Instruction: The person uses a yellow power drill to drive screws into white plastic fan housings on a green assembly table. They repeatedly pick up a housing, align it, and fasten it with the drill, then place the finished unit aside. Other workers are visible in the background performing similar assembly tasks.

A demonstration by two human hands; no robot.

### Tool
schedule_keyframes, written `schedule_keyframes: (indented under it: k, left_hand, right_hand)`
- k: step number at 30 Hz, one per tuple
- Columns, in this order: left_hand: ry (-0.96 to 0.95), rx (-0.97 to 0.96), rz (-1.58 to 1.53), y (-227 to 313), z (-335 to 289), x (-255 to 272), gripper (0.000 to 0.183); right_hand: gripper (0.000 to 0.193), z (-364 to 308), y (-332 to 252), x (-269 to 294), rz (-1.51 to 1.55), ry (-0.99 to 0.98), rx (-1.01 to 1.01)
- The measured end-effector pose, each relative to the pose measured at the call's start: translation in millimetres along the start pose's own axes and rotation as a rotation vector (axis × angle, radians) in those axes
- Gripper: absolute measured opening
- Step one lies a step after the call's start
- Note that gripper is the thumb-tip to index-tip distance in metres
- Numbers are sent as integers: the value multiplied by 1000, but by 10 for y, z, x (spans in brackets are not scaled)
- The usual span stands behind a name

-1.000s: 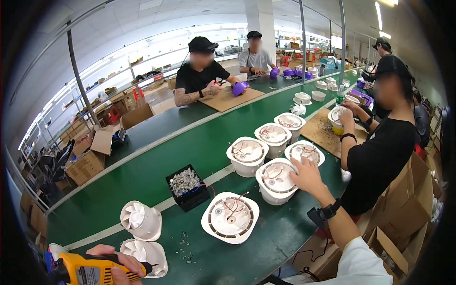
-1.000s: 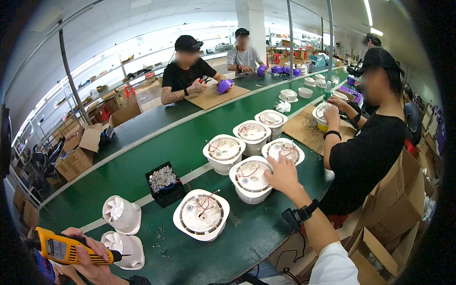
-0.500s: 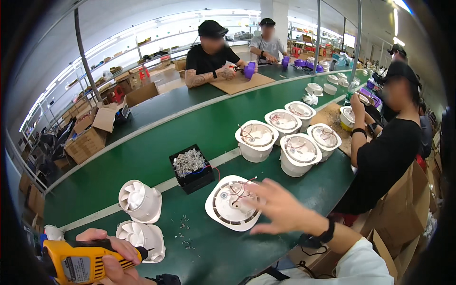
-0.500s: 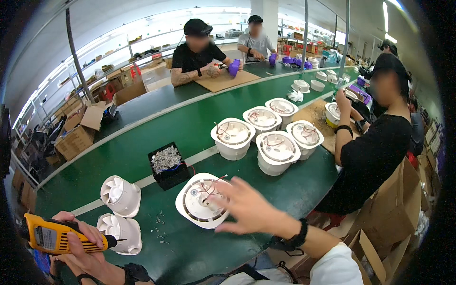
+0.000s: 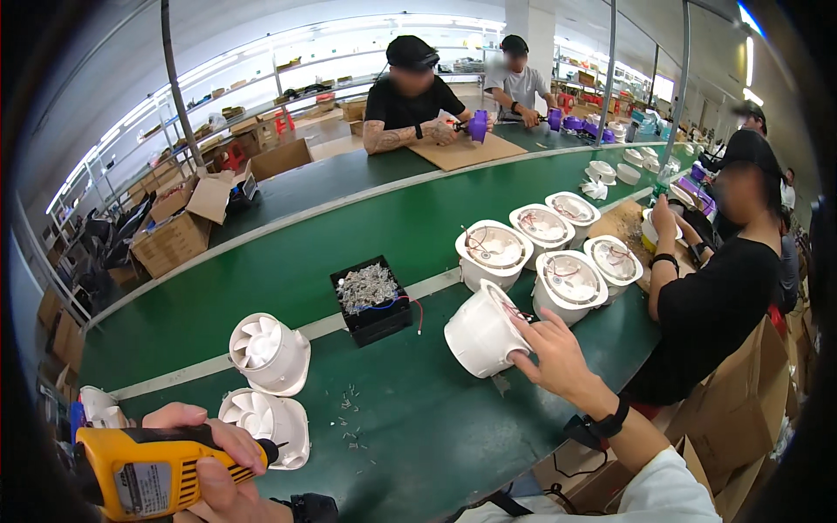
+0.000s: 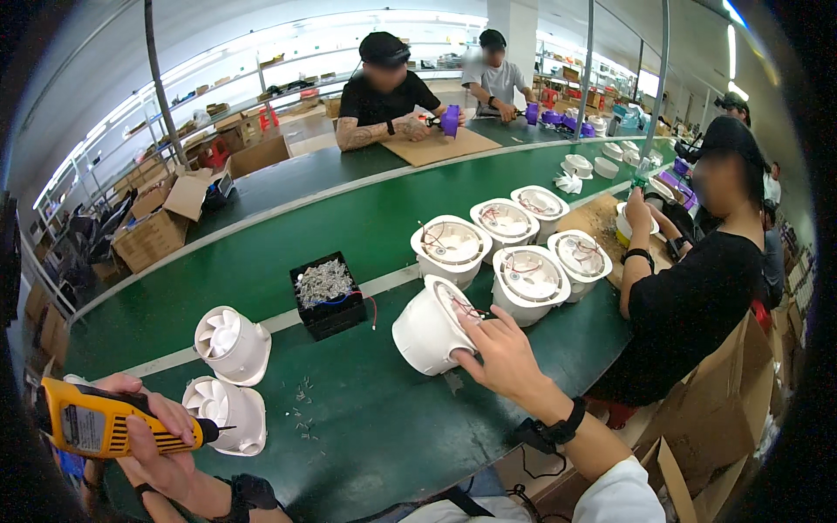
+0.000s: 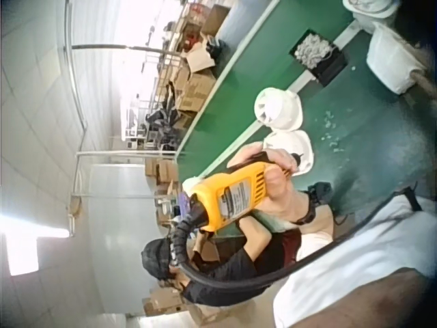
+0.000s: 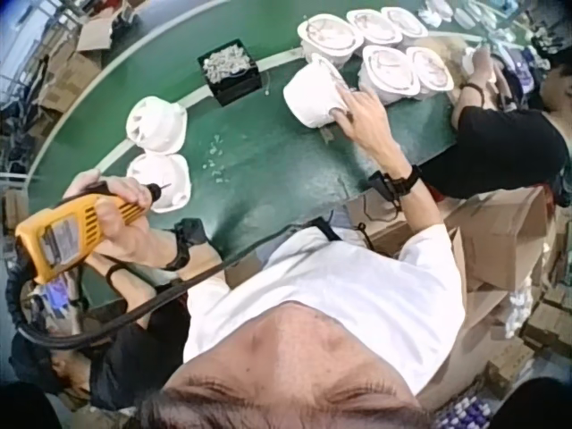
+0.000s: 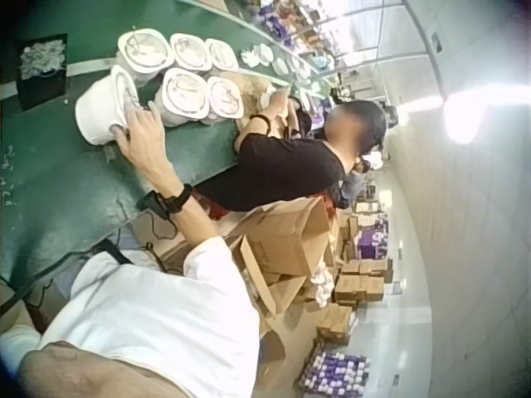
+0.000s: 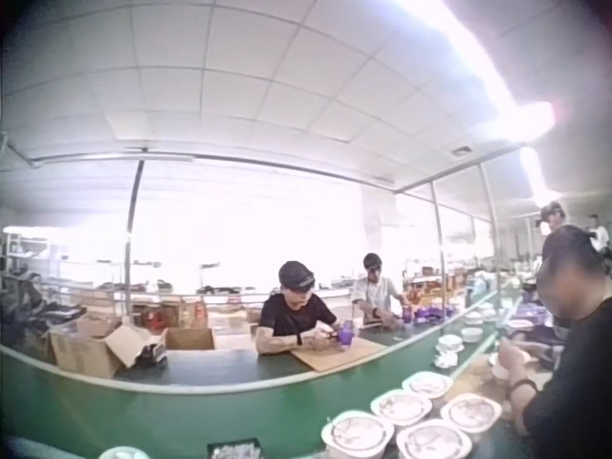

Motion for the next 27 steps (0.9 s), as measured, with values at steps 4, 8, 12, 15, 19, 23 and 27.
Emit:
schedule_keyframes:
  k: [4,8,12,15,19,23,27]
  left_hand:
    - [12,-12,20,37,0,-31,42]
    - [27,-12,47,46,-8,-22,44]
    - [4,-12,15,-43,-16,6,42]
    - [20,-27,17,58,-6,-1,41]
    - [22,-24,27,41,-11,19,40]
    - [34,-17,48,72,-4,32,40]
    - [-5,-13,40,61,-9,-4,42]
  right_hand:
    - [64,-34,-195,-119,46,-34,105]
    - [72,22,-522,-361,71,-201,296]
    - [71,25,-636,-476,27,-332,345]
    - [70,55,-697,-468,-17,-337,410]
    - [71,43,-610,-415,-63,-318,377]
    - [64,83,-258,-199,-186,-321,252]
    - [61,-8,18,-6,-183,-274,138]
Point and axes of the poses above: each hand's wrist, its own z-axis towards the middle knuckle, its own x-axis out of the back of the hand, y = z × x, the point moved 8 cm from there along z, towards the middle knuckle, and after that the axes turned 13 degrees about z, right-handed, at the moved point
